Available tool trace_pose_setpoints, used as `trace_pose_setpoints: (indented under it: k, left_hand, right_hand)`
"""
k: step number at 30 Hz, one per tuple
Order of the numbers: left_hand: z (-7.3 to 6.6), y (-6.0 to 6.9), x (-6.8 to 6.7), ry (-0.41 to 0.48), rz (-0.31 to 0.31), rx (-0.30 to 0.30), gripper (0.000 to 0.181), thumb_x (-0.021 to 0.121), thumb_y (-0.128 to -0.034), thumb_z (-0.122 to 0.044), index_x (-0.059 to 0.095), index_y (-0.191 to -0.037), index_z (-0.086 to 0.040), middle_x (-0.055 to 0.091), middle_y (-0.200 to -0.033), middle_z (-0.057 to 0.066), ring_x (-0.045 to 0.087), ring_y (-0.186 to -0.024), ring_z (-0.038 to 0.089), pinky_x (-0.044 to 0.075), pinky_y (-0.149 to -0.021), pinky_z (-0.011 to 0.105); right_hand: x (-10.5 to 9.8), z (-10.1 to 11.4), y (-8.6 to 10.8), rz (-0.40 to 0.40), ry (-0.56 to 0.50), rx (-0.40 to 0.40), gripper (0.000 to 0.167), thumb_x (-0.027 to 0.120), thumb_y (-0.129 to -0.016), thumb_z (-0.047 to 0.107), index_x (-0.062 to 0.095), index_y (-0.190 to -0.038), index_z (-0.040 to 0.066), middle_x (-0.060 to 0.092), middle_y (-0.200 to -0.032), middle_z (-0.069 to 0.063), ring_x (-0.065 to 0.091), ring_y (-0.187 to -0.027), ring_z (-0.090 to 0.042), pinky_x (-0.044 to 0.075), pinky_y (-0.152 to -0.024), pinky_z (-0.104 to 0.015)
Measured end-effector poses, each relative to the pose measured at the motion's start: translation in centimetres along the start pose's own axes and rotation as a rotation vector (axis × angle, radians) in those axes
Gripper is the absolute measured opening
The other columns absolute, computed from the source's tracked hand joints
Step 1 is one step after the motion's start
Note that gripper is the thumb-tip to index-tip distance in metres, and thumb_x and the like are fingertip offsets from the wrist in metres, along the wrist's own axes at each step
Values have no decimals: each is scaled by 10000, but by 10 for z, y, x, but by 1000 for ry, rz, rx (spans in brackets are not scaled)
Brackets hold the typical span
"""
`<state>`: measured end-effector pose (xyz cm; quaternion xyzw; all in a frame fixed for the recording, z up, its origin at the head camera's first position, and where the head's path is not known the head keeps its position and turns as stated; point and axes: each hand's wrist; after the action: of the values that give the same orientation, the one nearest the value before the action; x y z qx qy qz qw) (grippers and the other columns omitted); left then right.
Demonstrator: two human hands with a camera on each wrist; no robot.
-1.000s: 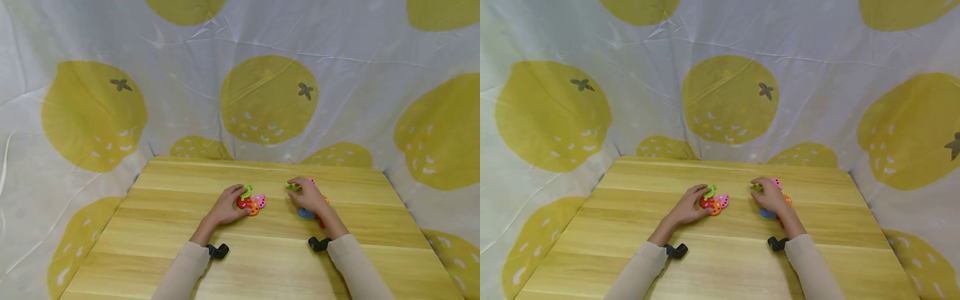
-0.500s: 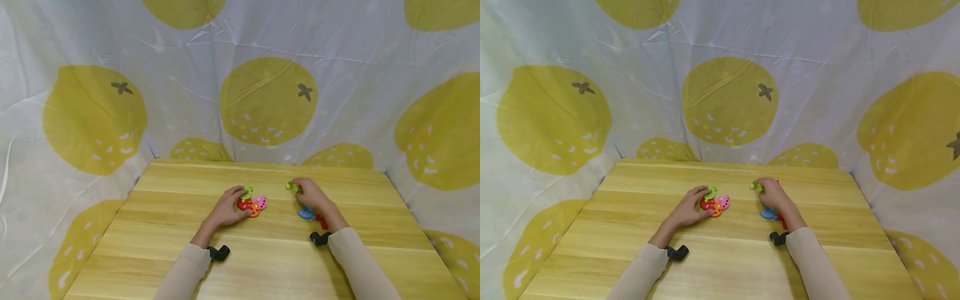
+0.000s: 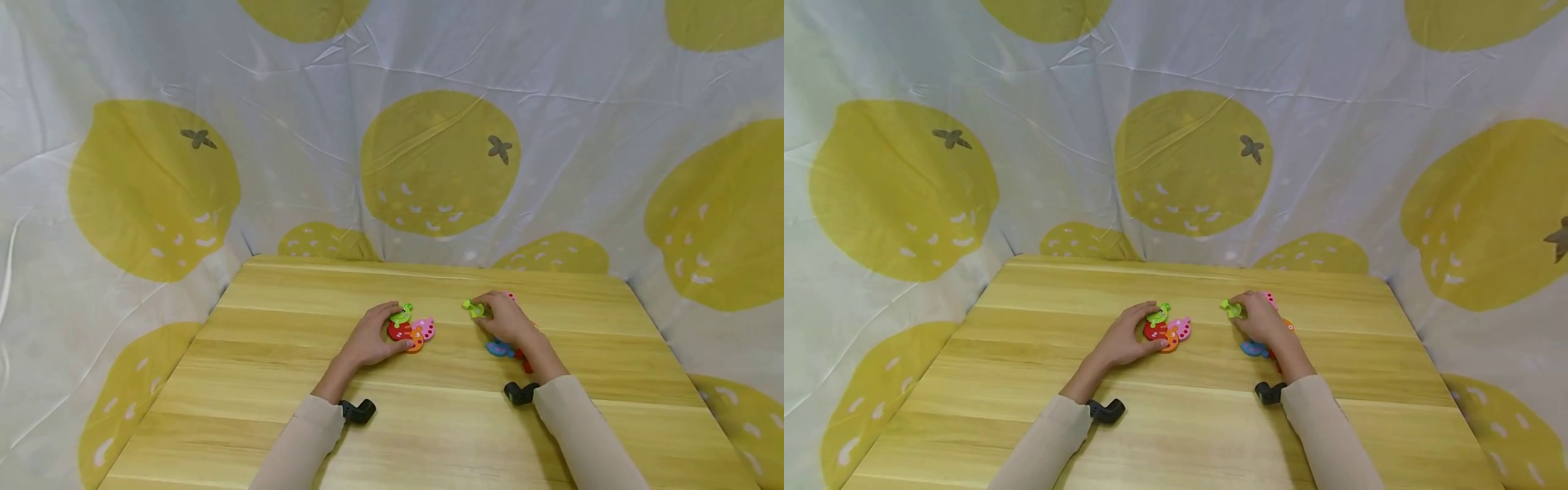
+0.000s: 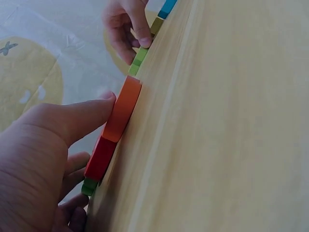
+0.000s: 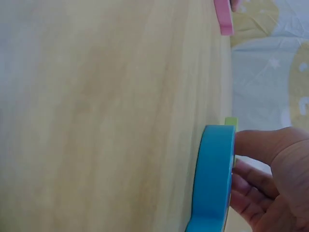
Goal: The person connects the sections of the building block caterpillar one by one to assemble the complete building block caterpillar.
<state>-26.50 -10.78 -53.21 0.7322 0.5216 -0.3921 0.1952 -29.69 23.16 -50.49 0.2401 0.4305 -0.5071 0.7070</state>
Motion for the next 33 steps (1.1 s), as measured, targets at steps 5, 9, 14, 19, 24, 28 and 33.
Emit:
trace_pose_setpoints:
  k: [5, 9, 14, 19, 24, 28, 33]
  left_hand:
    - [-1, 1, -2, 2, 9, 5, 778, 767, -864, -509, 522, -1512, -154, 405, -1644, 27, 323, -1546, 299, 293, -1253, 523]
    - [-2, 2, -5, 10, 13, 16, 755, 752, -878, -469, 522, -1516, -136, 384, -1655, 43, 321, -1544, 318, 309, -1237, 551]
    - [-2, 3, -8, 12, 34, 26, 742, 739, -889, -442, 512, -1526, -135, 381, -1655, 53, 310, -1548, 323, 300, -1239, 560]
    - [-2, 4, -11, 7, 73, 8, 749, 727, -897, -455, 485, -1550, -178, 343, -1679, 6, 262, -1576, 286, 261, -1261, 548]
    - [-2, 3, -12, 12, 86, 18, 749, 718, -904, -461, 474, -1558, -189, 325, -1688, -1, 250, -1581, 284, 255, -1261, 556]
    - [-2, 2, -11, 12, 84, 29, 756, 719, -896, -449, 475, -1556, -174, 326, -1687, 12, 254, -1578, 295, 261, -1257, 559]
    - [-2, 1, -10, 19, 85, 36, 768, 716, -889, -450, 474, -1556, -158, 326, -1687, 20, 256, -1577, 303, 264, -1255, 561]
  right_hand:
    - [3, -1, -2, -3, -15, 19, 407, 765, -919, 123, 674, -1298, 6, 714, -1187, -188, 664, -1070, -325, 556, -940, -506]
    - [5, 0, -1, -8, -49, 36, 414, 768, -927, 172, 676, -1307, 38, 719, -1157, -160, 665, -1050, -302, 563, -915, -490]
    - [7, 10, 1, -28, -107, 16, 401, 765, -933, 202, 693, -1300, 59, 714, -1156, -148, 658, -1024, -295, 570, -863, -471]
    - [11, 27, 3, -22, -186, 8, 388, 758, -935, 177, 691, -1301, 64, 695, -1134, -136, 653, -1009, -281, 577, -857, -457]
    - [19, 39, 0, -13, -225, 6, 382, 762, -932, 166, 690, -1297, 82, 696, -1138, -112, 648, -1024, -258, 575, -894, -440]
    - [26, 46, -4, -1, -247, -14, 385, 774, -914, 154, 694, -1285, 91, 705, -1133, -96, 652, -1025, -250, 573, -907, -433]
    - [33, 52, -7, 19, -273, -32, 378, 772, -909, 134, 695, -1278, 102, 708, -1137, -67, 647, -1028, -232, 559, -923, -420]
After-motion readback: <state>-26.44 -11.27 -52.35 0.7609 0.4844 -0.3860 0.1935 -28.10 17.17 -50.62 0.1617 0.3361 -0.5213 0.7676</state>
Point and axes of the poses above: each hand's wrist, its own y-axis away from the middle knuckle, its own x-axis out of the palm, z = x × y
